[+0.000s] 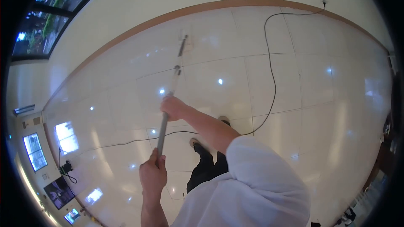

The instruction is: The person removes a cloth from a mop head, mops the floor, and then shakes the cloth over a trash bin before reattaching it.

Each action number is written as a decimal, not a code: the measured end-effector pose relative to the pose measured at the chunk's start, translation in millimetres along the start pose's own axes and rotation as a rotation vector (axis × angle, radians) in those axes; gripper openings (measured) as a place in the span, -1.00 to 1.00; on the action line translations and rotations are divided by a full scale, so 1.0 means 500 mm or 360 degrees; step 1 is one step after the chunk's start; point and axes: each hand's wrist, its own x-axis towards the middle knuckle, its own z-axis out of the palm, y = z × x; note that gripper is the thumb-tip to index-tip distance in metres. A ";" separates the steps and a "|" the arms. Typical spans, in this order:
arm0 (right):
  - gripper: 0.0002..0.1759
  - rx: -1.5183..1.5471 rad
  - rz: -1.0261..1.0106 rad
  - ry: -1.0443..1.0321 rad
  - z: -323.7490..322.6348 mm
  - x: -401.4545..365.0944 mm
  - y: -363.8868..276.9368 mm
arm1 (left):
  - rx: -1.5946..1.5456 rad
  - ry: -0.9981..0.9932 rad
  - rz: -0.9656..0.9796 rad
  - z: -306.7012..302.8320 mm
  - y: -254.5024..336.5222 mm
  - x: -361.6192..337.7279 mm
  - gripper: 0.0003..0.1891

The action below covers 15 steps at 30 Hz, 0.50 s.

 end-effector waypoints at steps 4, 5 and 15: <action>-0.77 -0.0372 0.0152 -0.0229 -0.086 -0.162 0.129 | -0.0333 -0.0256 0.0058 0.087 0.046 0.051 -0.61; -0.77 -0.0378 0.0176 -0.0225 -0.102 -0.197 0.188 | -0.0340 -0.0302 0.0143 0.130 0.062 0.081 -0.62; -0.75 -0.0354 0.0331 0.0278 -0.009 -0.107 0.201 | -0.0146 -0.0173 0.0019 0.117 0.024 0.132 -0.64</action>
